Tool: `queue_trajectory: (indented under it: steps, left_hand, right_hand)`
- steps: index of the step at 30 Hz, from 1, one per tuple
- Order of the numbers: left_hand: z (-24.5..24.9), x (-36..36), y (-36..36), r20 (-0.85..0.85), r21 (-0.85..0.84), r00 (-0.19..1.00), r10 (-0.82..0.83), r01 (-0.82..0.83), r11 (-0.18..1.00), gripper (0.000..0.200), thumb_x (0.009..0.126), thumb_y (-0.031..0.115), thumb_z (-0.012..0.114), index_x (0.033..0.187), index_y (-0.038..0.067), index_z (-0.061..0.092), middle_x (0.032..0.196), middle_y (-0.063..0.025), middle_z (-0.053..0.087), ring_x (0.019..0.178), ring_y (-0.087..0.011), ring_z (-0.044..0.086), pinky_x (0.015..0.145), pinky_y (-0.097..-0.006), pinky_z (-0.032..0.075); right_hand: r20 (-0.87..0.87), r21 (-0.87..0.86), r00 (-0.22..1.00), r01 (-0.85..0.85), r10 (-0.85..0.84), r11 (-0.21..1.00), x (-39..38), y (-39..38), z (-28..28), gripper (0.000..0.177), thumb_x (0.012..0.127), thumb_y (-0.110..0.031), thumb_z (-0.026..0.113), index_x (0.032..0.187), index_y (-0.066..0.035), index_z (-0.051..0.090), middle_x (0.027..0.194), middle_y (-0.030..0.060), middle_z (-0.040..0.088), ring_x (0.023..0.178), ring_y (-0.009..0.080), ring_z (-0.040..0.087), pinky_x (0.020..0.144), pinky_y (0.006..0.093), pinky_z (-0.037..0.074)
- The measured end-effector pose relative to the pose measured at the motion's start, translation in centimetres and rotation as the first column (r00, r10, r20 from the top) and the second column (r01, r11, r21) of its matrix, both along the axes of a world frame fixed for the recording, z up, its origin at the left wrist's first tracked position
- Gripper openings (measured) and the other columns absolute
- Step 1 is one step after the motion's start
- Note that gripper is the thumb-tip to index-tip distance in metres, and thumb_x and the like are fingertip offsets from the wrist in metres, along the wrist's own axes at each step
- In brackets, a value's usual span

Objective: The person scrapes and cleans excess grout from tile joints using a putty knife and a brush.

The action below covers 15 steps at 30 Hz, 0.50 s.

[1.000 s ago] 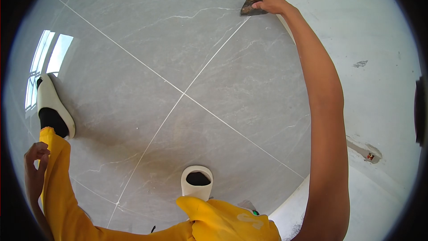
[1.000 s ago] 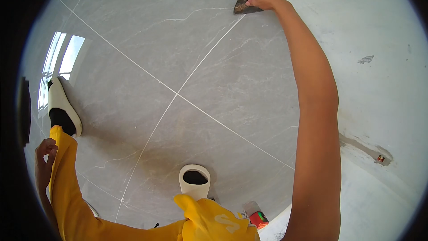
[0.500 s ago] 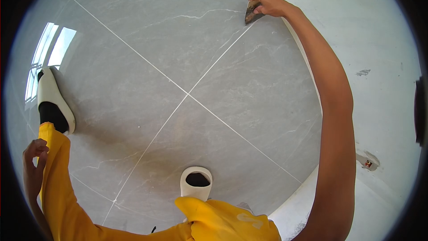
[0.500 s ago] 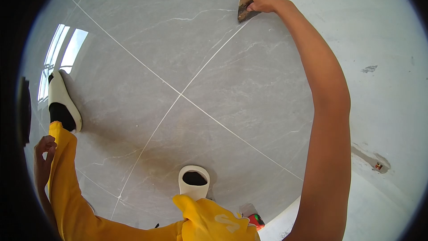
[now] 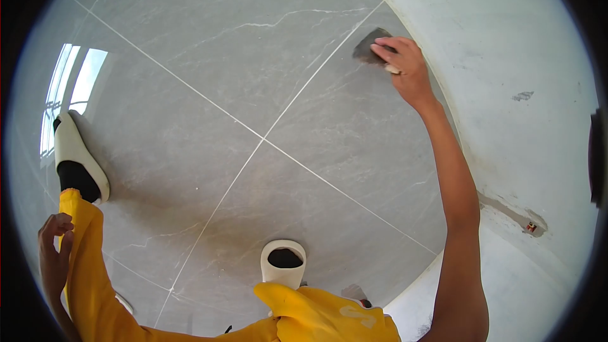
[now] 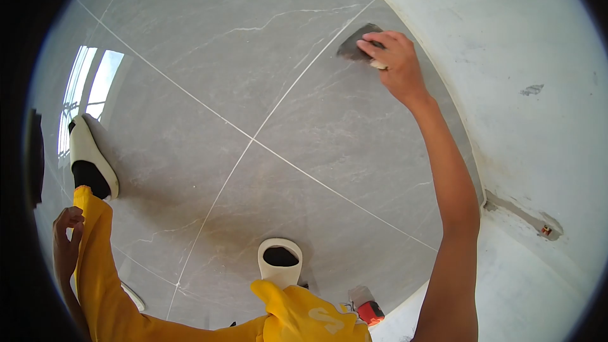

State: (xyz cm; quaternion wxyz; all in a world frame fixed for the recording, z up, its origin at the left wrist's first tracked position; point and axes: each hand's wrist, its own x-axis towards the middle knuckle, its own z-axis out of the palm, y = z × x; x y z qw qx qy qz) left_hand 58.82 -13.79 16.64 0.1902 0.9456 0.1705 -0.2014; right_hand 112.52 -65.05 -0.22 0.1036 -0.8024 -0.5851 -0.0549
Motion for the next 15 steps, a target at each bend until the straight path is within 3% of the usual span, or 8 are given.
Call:
queue_trajectory:
  steps: [3,4,7,10,15]
  left_hand:
    - [0.3,1.2,-0.1,0.013,-0.006,1.000,0.007,-0.007,1.000,0.044,0.092,-0.004,0.059,0.132,0.009,0.046,0.111,-0.0112,0.061,0.092,-0.0203,0.061,0.089,-0.0353,0.051]
    - [0.3,1.4,-0.1,0.028,0.002,1.000,-0.012,0.012,1.000,0.044,0.092,-0.004,0.059,0.132,0.009,0.046,0.111,-0.0112,0.061,0.092,-0.0203,0.061,0.089,-0.0353,0.051]
    - [0.4,1.8,-0.5,0.046,-0.007,0.999,-0.007,0.008,1.000,0.045,0.092,-0.004,0.059,0.133,0.009,0.046,0.112,-0.0112,0.061,0.093,-0.0202,0.061,0.089,-0.0354,0.051]
    - [0.6,1.8,-0.4,0.019,-0.028,0.999,0.035,-0.035,0.999,0.045,0.091,-0.005,0.060,0.132,0.008,0.047,0.113,-0.0107,0.062,0.097,-0.0209,0.061,0.092,-0.0353,0.049]
    - [0.4,1.5,-0.6,-0.001,-0.021,0.998,0.057,-0.057,0.998,0.045,0.092,-0.006,0.059,0.133,0.008,0.047,0.114,-0.0111,0.062,0.098,-0.0214,0.061,0.093,-0.0358,0.049]
  right_hand:
    - [-0.002,-0.226,0.997,0.077,-0.079,0.971,-0.4,-1.5,-3.4,0.061,0.076,0.013,0.059,0.128,-0.019,0.062,0.132,0.0030,0.055,0.122,0.0258,0.048,0.098,0.0381,0.046]
    - [-0.011,-0.239,0.994,0.103,-0.109,0.965,-0.3,-1.9,-4.2,0.061,0.078,0.013,0.057,0.129,-0.020,0.061,0.138,0.0039,0.048,0.124,0.0279,0.045,0.103,0.0418,0.044]
    - [0.051,-0.117,0.987,0.155,-0.150,0.981,0.2,-0.6,-5.2,0.064,0.078,0.014,0.055,0.131,-0.022,0.060,0.138,0.0027,0.049,0.124,0.0270,0.046,0.104,0.0431,0.042]
    - [0.151,-0.136,0.986,0.098,-0.077,0.986,1.3,1.6,-4.5,0.061,0.080,0.011,0.057,0.132,-0.023,0.059,0.140,0.0013,0.049,0.125,0.0257,0.046,0.102,0.0420,0.042]
    - [0.072,-0.330,0.996,0.076,-0.055,0.941,2.3,1.9,-3.4,0.061,0.082,0.010,0.056,0.133,-0.023,0.059,0.140,-0.0007,0.050,0.125,0.0239,0.047,0.101,0.0404,0.041]
